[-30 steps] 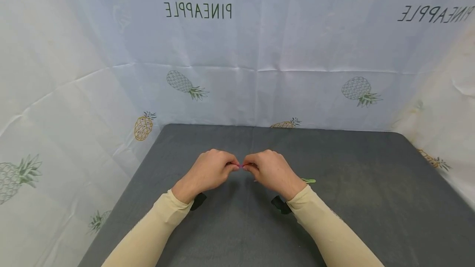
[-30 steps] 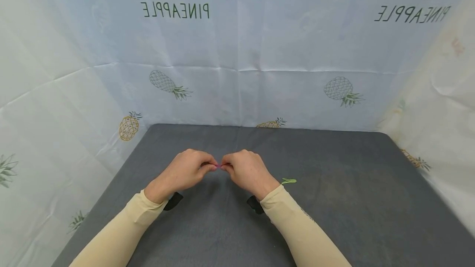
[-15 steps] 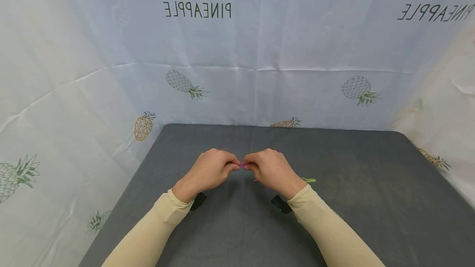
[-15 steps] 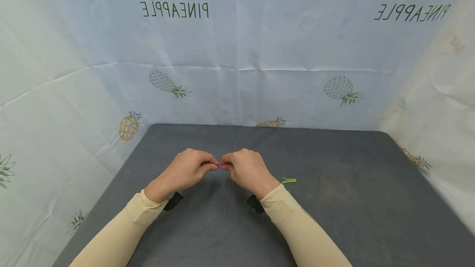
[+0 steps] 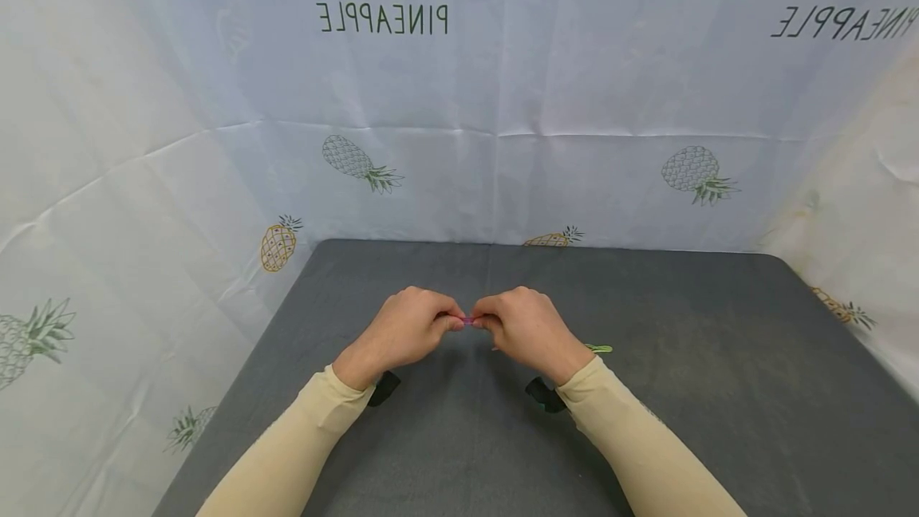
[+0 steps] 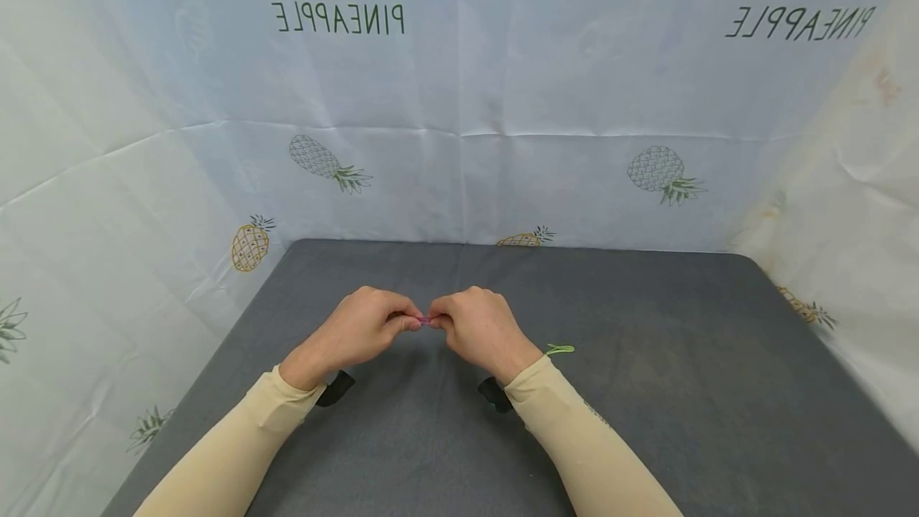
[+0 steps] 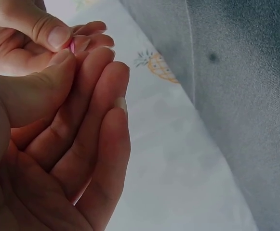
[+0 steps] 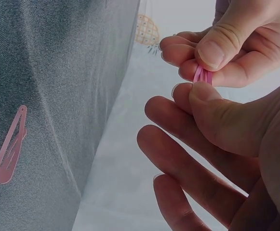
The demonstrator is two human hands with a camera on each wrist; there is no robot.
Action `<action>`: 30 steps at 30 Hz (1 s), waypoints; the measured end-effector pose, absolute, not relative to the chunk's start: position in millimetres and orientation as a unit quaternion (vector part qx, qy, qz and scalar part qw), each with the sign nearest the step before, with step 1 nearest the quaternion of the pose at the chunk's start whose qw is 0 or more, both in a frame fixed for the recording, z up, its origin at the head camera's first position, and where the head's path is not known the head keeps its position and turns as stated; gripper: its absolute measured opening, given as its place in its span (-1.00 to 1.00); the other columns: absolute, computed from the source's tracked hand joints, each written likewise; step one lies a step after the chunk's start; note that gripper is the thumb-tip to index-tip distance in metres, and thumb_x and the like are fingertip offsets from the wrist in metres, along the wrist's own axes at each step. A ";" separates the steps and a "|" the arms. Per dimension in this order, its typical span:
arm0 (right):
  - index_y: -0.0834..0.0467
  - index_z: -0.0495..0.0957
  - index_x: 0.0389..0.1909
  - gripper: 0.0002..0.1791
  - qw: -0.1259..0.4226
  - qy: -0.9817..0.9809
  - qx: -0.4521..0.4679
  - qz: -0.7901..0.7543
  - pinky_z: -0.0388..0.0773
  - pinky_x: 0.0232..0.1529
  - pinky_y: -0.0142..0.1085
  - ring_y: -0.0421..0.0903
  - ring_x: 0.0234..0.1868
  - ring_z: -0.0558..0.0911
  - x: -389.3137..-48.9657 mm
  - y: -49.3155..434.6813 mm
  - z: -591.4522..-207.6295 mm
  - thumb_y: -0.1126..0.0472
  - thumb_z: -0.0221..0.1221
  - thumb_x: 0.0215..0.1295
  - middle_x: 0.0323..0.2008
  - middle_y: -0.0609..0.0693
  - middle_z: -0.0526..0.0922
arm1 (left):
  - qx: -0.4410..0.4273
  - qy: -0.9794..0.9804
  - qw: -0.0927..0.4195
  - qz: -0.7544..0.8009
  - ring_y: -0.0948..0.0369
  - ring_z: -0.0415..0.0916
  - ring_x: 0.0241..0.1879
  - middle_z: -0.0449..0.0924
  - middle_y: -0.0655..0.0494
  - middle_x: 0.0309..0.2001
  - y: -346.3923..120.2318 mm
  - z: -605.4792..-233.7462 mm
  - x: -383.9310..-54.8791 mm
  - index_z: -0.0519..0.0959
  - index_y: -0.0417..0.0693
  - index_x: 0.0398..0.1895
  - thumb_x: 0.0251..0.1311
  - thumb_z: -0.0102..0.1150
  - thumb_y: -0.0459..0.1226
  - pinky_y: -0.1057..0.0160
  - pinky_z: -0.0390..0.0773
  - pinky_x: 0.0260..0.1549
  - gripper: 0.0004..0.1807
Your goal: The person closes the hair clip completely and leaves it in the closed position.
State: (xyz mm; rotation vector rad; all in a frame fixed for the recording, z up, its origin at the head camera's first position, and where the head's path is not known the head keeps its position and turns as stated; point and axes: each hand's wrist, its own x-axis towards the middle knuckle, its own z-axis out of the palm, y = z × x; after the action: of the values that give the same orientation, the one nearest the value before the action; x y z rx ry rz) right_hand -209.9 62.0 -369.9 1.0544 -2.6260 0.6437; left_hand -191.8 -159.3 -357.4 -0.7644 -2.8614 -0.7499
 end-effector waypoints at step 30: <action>0.04 0.89 -0.18 -0.92 0.112 -0.892 0.370 0.233 0.60 -0.43 -0.45 -0.45 -0.64 0.59 -211.3 63.2 -369.4 0.19 0.45 0.38 -0.31 -0.08 0.89 | -0.277 -0.921 0.030 -0.271 0.38 0.29 -0.70 0.84 0.21 -0.31 -163.8 -360.0 -196.2 0.88 0.02 -0.13 0.42 0.41 -0.22 0.37 0.27 -0.63 -0.88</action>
State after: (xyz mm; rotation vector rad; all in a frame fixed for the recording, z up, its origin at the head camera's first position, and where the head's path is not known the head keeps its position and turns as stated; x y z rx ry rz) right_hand -211.3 63.2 -369.4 1.0869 -2.6183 0.6838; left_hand -196.2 -163.8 -360.0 -0.8547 -2.8402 -0.8338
